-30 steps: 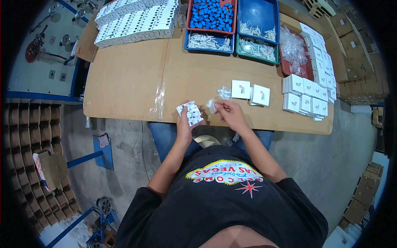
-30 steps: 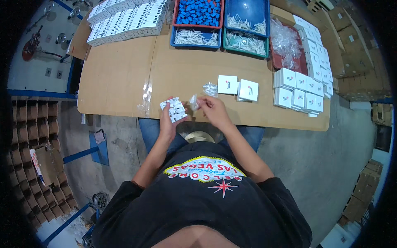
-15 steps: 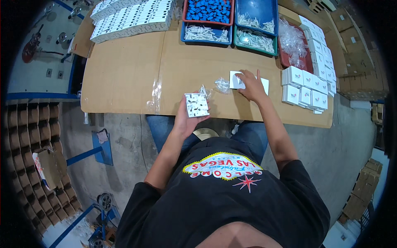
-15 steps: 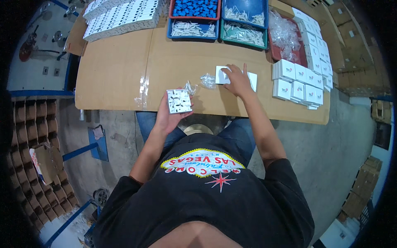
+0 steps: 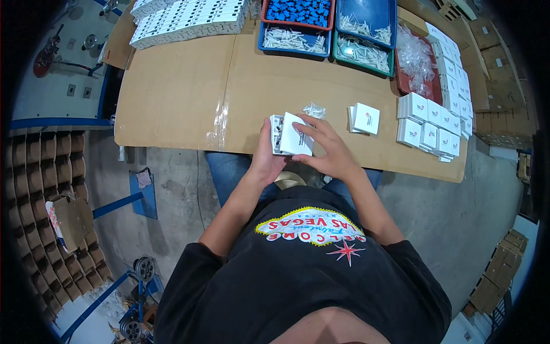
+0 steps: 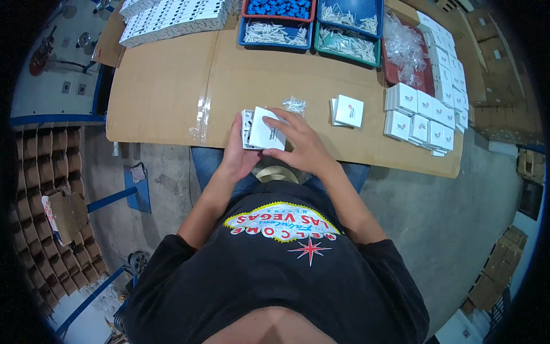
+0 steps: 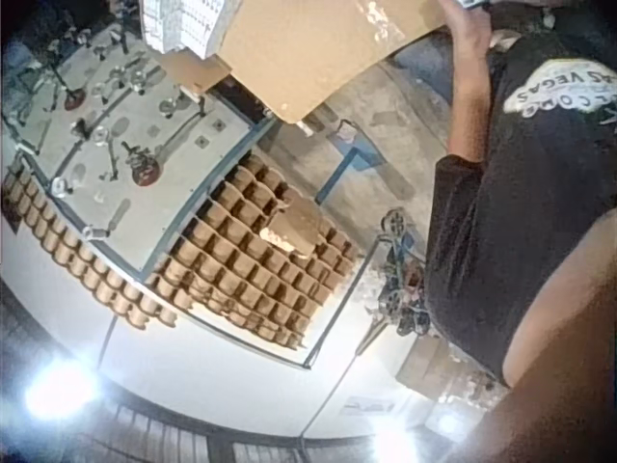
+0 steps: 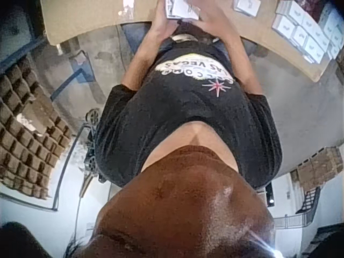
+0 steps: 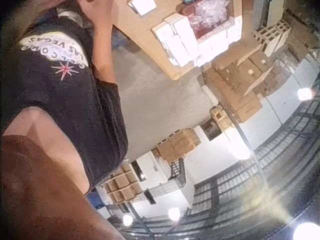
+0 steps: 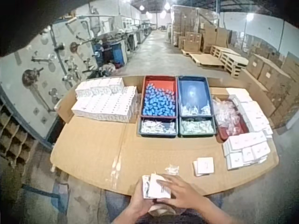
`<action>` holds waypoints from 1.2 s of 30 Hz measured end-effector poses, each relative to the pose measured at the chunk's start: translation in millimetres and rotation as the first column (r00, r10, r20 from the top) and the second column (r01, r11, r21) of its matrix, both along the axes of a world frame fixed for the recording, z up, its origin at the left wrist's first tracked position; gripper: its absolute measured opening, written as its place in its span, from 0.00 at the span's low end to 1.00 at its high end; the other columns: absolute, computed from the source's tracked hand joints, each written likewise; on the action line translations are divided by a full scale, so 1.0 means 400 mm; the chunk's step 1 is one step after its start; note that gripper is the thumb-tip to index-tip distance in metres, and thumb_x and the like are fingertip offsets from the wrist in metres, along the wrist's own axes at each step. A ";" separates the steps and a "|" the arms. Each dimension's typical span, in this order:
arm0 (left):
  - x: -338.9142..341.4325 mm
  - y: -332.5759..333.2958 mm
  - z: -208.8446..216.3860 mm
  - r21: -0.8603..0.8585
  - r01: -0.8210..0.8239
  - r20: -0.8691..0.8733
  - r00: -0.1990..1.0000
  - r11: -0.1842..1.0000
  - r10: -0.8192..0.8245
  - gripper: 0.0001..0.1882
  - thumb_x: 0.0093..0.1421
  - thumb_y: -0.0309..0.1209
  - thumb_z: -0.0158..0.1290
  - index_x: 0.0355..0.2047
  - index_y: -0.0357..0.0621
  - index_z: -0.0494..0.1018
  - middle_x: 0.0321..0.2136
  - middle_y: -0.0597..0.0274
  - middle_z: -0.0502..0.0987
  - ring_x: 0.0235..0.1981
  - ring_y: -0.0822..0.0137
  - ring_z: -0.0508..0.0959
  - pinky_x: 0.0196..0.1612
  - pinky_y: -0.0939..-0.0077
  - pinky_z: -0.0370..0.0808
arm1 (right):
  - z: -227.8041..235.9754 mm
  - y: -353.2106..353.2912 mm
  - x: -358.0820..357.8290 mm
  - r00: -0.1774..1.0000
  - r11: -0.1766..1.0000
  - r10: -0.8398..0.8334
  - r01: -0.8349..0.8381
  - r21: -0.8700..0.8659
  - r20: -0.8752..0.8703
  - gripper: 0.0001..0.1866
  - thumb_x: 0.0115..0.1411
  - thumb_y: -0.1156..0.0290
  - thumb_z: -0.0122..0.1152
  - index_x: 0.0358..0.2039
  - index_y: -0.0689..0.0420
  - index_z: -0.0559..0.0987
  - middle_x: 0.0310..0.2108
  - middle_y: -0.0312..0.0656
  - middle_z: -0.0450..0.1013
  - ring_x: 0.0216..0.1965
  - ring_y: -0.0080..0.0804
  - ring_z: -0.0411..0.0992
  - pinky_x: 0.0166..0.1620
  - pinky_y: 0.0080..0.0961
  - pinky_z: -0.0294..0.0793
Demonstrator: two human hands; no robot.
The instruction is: The person repeatedly picks small white boxes from a stack, opens them, places small plastic-wrapped items inside, and closes the boxes. They then place the packed boxes into a growing stack on the right side of the table. The process is repeated continuously throughout the clip.
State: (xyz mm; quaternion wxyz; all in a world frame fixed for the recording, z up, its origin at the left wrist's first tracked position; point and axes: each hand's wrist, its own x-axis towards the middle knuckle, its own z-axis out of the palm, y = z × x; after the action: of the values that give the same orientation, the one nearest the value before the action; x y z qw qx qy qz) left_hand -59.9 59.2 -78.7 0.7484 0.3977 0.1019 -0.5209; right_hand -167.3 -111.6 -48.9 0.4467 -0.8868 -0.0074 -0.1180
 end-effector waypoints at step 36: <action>-0.052 0.028 0.034 0.050 0.176 0.394 0.901 0.983 -0.181 0.24 0.77 0.34 0.49 0.69 0.41 0.62 0.58 0.58 0.75 0.59 0.63 0.78 0.60 0.63 0.79 | 0.061 -0.038 0.021 0.968 0.967 -0.243 0.237 0.095 0.065 0.19 0.64 0.72 0.68 0.56 0.60 0.80 0.58 0.50 0.76 0.60 0.49 0.75 0.63 0.38 0.72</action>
State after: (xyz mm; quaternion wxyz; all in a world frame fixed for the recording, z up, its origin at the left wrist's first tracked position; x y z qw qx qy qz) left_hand -80.6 70.3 -65.2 0.7000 0.5074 -0.0856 -0.4951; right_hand -158.9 -126.7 -24.4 0.4666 -0.8558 0.0883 -0.2051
